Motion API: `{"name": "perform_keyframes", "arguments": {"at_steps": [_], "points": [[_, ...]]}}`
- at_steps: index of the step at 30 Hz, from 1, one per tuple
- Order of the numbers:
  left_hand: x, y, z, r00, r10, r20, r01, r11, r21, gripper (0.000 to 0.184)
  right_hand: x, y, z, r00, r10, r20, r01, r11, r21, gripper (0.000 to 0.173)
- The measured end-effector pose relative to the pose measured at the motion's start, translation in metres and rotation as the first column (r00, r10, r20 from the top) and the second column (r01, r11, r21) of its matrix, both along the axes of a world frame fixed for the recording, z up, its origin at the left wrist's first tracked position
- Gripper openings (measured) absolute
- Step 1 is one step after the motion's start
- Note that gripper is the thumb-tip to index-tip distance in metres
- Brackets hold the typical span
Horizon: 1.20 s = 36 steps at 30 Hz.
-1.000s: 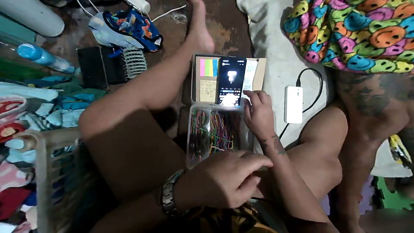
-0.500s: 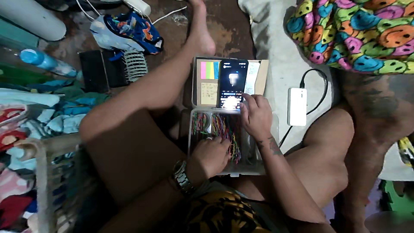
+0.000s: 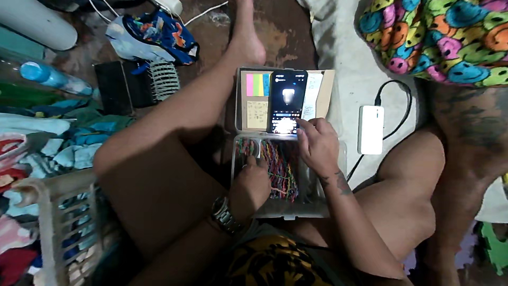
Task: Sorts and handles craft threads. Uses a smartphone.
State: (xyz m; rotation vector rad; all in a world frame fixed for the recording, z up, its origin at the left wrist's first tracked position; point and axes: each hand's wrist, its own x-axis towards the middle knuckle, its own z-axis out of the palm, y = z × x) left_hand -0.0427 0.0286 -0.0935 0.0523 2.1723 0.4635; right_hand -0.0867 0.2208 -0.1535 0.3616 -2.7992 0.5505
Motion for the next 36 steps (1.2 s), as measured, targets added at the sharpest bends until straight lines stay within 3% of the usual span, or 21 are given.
{"name": "perform_keyframes", "arguments": {"at_steps": [3, 12, 17, 24, 28, 36], "points": [[-0.001, -0.001, 0.003, 0.997, -0.052, -0.055, 0.052, 0.999, 0.01, 0.039, 0.001, 0.001, 0.0, 1.0, 0.013, 0.001, -0.013, 1.0, 0.001, 0.049], [0.002, -0.001, -0.002, 0.976, -0.199, -0.092, 0.211, 0.965, 0.153, 0.035, 0.001, -0.001, 0.0, 1.0, 0.002, 0.005, -0.002, 1.0, 0.01, 0.05], [0.007, -0.004, -0.004, 0.957, -0.143, -0.253, 0.204, 0.95, 0.236, 0.034, 0.0, -0.003, 0.004, 0.999, -0.008, 0.043, 0.007, 0.999, 0.033, 0.051], [0.01, -0.005, -0.008, 0.939, -0.108, -0.326, 0.207, 0.935, 0.286, 0.033, -0.003, -0.005, 0.005, 0.997, -0.021, 0.078, 0.016, 0.998, 0.061, 0.049], [0.01, -0.006, -0.009, 0.934, -0.063, -0.351, 0.203, 0.903, 0.378, 0.034, -0.005, -0.002, 0.011, 0.991, -0.022, 0.132, 0.027, 0.999, -0.036, 0.052], [0.008, -0.007, -0.016, 0.982, 0.106, -0.158, 0.026, 0.748, 0.664, 0.025, -0.025, 0.0, 0.028, 0.978, -0.033, 0.208, 0.046, 0.997, -0.061, 0.047]]}}
